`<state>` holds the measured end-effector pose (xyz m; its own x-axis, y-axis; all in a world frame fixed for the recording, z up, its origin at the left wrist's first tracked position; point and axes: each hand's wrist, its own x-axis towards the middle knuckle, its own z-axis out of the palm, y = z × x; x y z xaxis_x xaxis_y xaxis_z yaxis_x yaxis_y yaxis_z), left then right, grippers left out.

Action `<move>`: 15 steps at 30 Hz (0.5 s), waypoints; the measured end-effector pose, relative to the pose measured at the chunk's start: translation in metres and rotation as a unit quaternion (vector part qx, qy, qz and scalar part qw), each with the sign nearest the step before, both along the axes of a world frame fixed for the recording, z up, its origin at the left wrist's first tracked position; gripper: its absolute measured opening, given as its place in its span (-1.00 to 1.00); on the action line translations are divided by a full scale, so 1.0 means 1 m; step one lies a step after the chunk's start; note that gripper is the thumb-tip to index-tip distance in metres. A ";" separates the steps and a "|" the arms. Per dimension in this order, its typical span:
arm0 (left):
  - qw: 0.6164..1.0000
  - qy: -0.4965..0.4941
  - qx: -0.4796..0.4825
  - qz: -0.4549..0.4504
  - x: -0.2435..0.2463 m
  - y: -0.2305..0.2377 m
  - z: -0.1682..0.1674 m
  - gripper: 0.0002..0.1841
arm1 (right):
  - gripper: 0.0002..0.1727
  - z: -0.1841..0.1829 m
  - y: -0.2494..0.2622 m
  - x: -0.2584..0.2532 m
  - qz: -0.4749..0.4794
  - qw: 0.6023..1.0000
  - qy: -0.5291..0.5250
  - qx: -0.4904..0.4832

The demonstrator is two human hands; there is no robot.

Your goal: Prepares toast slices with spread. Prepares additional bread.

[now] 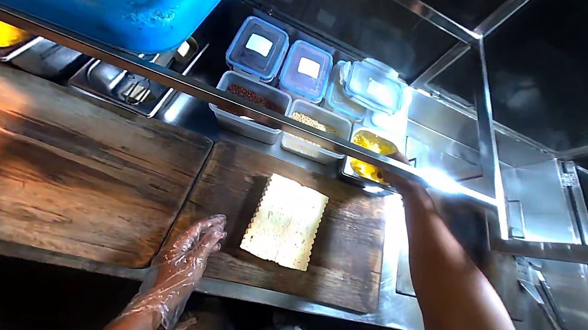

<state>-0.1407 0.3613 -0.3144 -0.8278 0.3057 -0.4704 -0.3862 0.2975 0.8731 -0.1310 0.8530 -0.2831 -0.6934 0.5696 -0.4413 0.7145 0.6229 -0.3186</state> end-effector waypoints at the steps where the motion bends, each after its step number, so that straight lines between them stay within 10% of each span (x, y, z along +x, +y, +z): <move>1: 1.000 -0.003 0.001 -0.012 -0.003 -0.004 0.000 -0.63 | -0.73 0.000 -0.001 -0.001 -0.022 1.000 -0.015 -0.003; 8: 0.997 -0.029 -0.007 -0.065 -0.034 -0.023 0.004 -0.62 | -0.85 0.038 -0.032 0.043 -0.309 0.881 0.159 -0.321; 12: 0.999 -0.018 0.006 -0.041 -0.040 -0.041 0.003 -0.63 | -0.69 0.057 -0.129 0.106 -0.108 0.933 0.095 -0.330; 15: 1.000 -0.011 -0.009 0.001 -0.034 -0.054 0.010 -0.65 | -0.70 0.036 -0.200 0.129 0.069 0.984 0.037 -0.158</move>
<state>-0.1752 0.3078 -0.3040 -0.8183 0.2951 -0.4933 -0.4051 0.3127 0.8591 -0.0018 0.6526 -0.2475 -0.7915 0.3101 -0.5266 0.5975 0.5735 -0.5604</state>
